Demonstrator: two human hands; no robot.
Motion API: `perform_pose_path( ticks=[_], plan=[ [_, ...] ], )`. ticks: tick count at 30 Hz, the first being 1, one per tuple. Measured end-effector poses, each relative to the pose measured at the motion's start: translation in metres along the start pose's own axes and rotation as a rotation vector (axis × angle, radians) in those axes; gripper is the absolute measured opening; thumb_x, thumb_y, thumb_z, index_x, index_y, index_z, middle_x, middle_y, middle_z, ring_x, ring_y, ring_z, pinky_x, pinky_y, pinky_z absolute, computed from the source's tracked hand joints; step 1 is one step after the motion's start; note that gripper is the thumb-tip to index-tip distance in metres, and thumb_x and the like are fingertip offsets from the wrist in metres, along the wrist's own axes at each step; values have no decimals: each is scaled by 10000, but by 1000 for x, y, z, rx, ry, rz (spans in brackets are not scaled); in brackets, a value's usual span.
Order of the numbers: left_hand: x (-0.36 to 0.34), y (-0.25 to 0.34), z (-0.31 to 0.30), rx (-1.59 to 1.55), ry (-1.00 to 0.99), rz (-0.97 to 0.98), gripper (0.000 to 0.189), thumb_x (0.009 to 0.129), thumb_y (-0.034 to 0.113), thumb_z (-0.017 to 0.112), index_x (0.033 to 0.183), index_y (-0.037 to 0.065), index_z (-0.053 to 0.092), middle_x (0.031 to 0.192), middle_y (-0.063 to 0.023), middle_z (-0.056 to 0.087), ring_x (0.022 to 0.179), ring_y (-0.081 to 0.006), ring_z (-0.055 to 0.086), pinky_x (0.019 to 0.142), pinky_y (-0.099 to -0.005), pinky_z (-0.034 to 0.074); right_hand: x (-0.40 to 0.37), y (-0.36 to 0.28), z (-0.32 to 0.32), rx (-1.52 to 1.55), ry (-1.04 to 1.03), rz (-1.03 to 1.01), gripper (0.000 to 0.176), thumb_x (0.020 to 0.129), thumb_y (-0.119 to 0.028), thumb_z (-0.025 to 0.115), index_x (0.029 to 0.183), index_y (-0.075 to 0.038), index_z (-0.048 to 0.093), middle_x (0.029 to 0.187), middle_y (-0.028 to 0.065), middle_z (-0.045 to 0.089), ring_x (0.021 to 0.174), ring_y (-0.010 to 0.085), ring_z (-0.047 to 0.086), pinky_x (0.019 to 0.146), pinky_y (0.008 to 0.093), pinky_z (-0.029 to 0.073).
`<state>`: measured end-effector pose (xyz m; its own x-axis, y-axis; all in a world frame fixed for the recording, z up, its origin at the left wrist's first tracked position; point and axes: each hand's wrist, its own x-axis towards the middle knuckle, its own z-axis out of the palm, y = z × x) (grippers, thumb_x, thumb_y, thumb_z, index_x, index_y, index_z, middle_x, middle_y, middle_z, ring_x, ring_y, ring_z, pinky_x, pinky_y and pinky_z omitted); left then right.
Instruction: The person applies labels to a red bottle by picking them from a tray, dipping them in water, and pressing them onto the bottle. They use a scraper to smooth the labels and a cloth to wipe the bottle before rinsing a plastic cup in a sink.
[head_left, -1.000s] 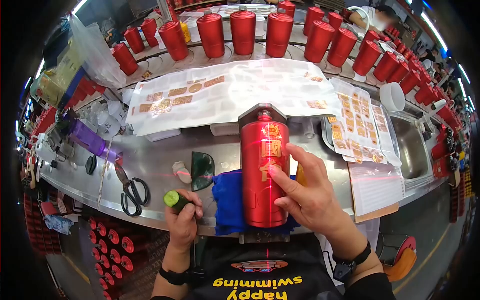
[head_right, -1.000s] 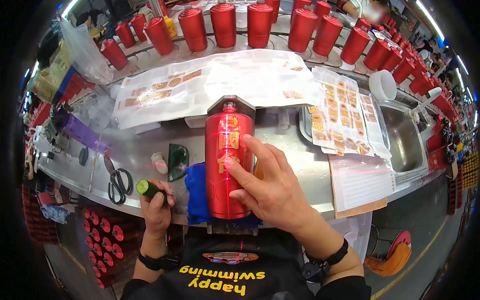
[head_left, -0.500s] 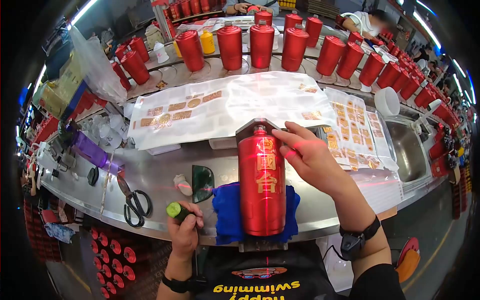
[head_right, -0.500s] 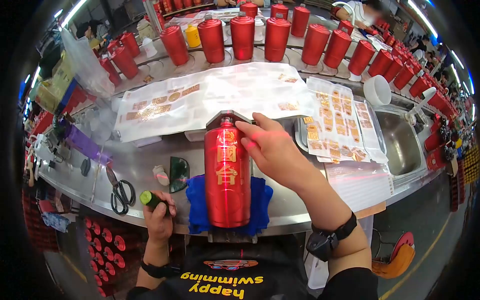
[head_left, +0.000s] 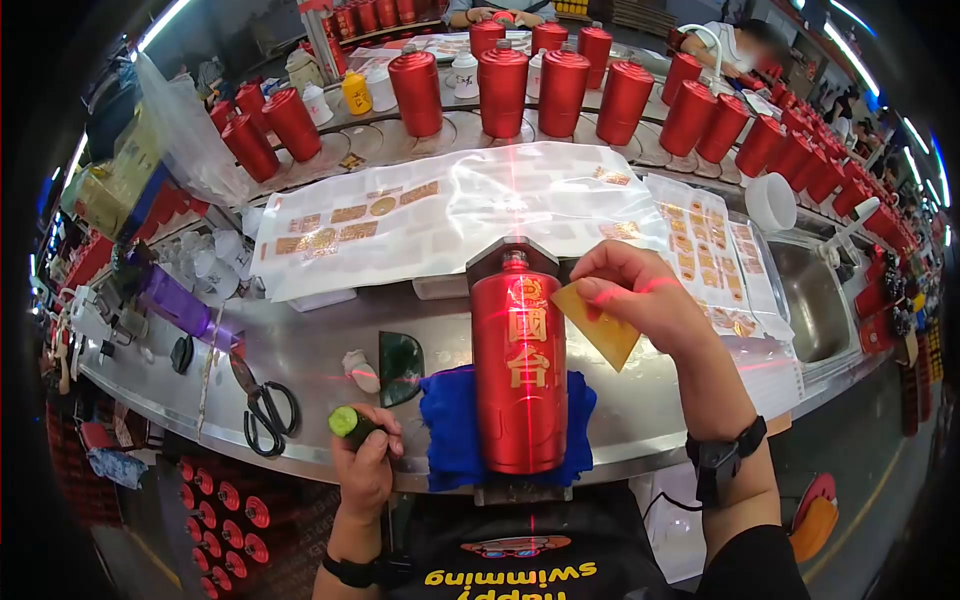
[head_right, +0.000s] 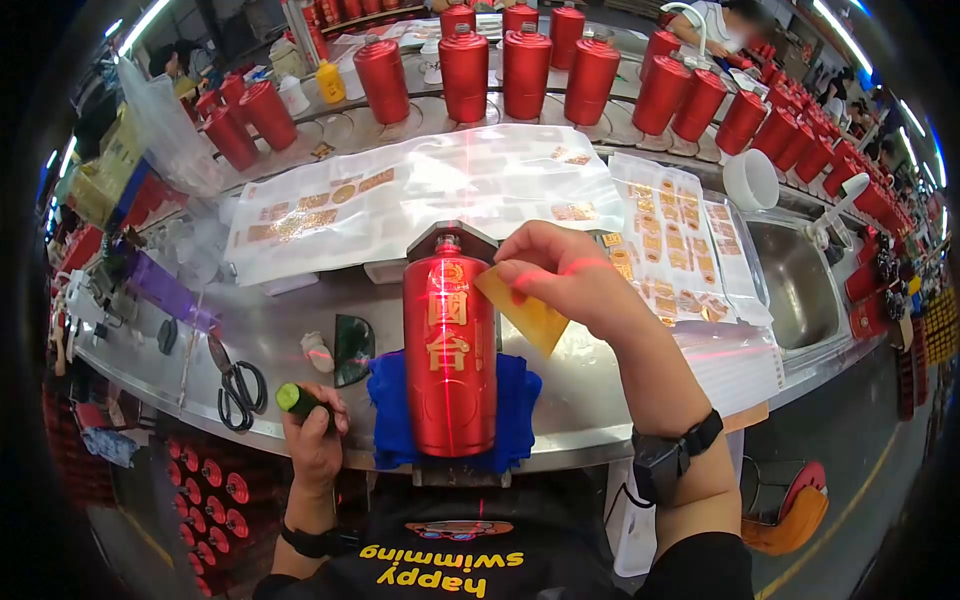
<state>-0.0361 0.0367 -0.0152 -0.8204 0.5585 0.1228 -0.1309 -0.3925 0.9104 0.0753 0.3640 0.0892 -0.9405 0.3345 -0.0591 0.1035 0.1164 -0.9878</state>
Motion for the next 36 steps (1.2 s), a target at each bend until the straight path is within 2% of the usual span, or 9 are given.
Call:
perform_pose_path(
  ticks=[5,14,18,21,30,33,36],
  plan=[
    [-1,0,-2,-52,-15,-23,264,840,128,647,1027,48,478,894,-101,559,692,-142,528,615,-247,424,13,-8,4,-27,-35,-21,162,864,-138,649,978,-29,615,911,20,635,856,71,588,750,228,469],
    [-1,1,-4,-60,-23,-27,260,845,123,642,1030,50,475,894,-101,559,693,-140,526,620,-243,423,13,-13,-4,-53,-11,20,176,836,-129,696,965,-37,620,892,17,657,831,76,608,749,223,483],
    [-1,1,-2,-61,-17,-34,257,844,115,639,1031,48,476,896,-100,559,694,-139,528,620,-240,422,7,-6,-9,-18,-104,64,203,831,-154,686,979,-28,628,914,45,669,876,95,618,793,248,486],
    [0,1,-2,-52,-21,-25,256,843,117,641,1029,46,479,895,-100,561,693,-138,530,617,-240,423,9,-8,-1,16,-98,33,170,838,-107,688,970,-25,620,899,23,660,837,69,613,762,224,486],
    [0,0,-2,-54,-12,-25,245,841,119,644,1014,40,491,892,-100,567,682,-133,532,609,-240,425,21,-17,10,12,-59,19,181,848,-130,683,970,-16,614,909,31,661,858,81,620,776,222,488],
    [1,1,-2,-48,-22,-25,239,841,122,645,1007,37,495,891,-98,568,682,-130,531,607,-237,423,23,-22,10,1,-90,77,189,844,-145,696,961,-22,615,902,31,663,854,82,620,781,222,483],
    [0,1,-2,-50,-17,-19,236,843,125,646,1003,34,499,888,-97,569,681,-128,532,604,-234,420,25,-23,7,-103,-104,72,205,837,-158,708,958,-22,614,889,35,668,850,81,619,771,224,484]
  ],
)
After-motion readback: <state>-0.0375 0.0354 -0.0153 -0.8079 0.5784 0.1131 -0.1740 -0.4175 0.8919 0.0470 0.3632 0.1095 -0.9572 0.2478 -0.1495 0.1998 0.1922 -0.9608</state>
